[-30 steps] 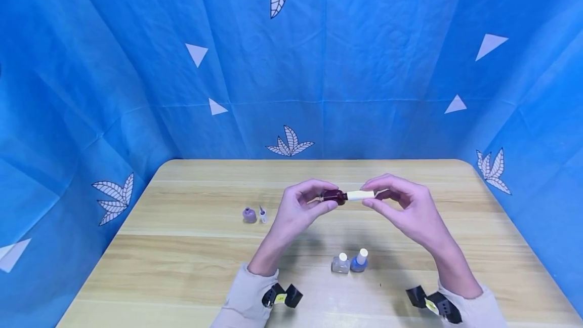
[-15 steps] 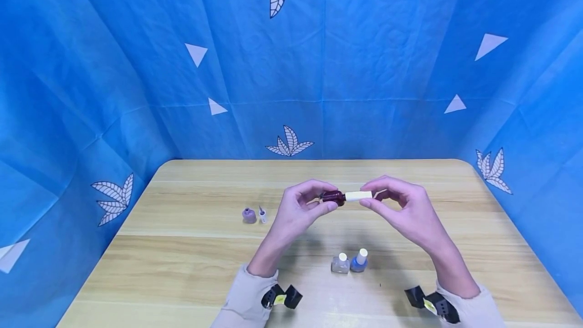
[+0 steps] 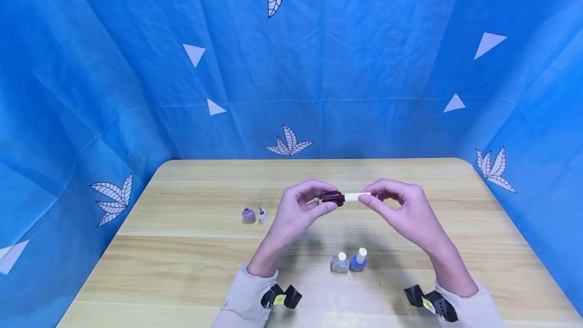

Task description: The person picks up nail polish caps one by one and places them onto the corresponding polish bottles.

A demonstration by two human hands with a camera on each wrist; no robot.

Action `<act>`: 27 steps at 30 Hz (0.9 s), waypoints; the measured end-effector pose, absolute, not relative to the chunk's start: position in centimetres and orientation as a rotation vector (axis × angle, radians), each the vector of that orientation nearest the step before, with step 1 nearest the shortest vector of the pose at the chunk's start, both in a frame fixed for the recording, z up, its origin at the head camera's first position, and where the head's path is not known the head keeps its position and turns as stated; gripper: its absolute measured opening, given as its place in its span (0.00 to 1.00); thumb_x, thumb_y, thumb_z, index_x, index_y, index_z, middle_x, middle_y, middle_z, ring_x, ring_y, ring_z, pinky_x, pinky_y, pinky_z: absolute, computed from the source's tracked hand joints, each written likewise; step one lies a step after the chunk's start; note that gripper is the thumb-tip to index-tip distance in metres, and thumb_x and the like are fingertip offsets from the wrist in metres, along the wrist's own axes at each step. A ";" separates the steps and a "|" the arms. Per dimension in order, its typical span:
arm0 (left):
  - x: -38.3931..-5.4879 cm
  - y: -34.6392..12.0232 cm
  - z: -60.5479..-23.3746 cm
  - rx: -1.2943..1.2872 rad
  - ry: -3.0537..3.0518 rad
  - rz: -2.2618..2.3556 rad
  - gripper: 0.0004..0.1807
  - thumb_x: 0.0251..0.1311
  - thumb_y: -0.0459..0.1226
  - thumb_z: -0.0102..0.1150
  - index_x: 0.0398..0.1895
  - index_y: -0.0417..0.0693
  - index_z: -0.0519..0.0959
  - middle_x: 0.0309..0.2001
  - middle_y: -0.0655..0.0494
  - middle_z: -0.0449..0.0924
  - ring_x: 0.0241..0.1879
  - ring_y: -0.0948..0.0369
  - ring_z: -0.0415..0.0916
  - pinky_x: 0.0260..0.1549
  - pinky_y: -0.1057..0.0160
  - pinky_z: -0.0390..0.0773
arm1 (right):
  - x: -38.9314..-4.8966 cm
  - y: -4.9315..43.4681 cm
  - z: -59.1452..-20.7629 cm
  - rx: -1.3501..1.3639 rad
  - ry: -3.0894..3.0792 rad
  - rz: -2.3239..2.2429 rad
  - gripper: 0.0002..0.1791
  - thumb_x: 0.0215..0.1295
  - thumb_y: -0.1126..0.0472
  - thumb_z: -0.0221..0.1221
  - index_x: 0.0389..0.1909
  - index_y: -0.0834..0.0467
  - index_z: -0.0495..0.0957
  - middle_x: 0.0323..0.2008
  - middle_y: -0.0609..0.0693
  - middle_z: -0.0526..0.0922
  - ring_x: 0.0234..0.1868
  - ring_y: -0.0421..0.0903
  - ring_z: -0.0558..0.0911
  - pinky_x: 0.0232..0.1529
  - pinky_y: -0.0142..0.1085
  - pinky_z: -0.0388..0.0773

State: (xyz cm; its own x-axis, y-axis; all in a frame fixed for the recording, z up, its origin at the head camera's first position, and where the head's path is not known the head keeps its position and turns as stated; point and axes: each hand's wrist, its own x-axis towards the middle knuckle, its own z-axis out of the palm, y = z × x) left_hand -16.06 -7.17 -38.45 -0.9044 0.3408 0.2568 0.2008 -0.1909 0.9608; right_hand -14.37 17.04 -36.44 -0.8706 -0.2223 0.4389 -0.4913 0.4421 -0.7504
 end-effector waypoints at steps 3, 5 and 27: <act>-16.0 -7.5 -38.5 0.655 1.937 2.276 0.15 0.59 0.22 0.68 0.50 0.34 0.83 0.46 0.43 0.84 0.47 0.54 0.83 0.52 0.55 0.85 | -14.5 16.7 -36.3 0.636 -2.423 1.382 0.07 0.67 0.62 0.69 0.39 0.46 0.87 0.33 0.39 0.86 0.34 0.42 0.83 0.33 0.29 0.79; -16.0 -7.5 -38.5 0.663 1.926 2.285 0.15 0.59 0.22 0.68 0.50 0.33 0.83 0.46 0.43 0.84 0.47 0.54 0.84 0.52 0.54 0.85 | -14.4 16.7 -36.2 0.657 -2.413 1.387 0.09 0.66 0.64 0.70 0.42 0.47 0.86 0.36 0.39 0.87 0.35 0.42 0.83 0.36 0.28 0.80; -16.0 -7.7 -38.5 0.653 1.923 2.263 0.15 0.61 0.23 0.67 0.51 0.34 0.83 0.47 0.42 0.85 0.47 0.54 0.85 0.53 0.54 0.85 | -14.2 17.9 -36.1 0.822 -2.336 1.366 0.18 0.59 0.75 0.70 0.45 0.51 0.85 0.41 0.43 0.87 0.38 0.41 0.84 0.42 0.29 0.84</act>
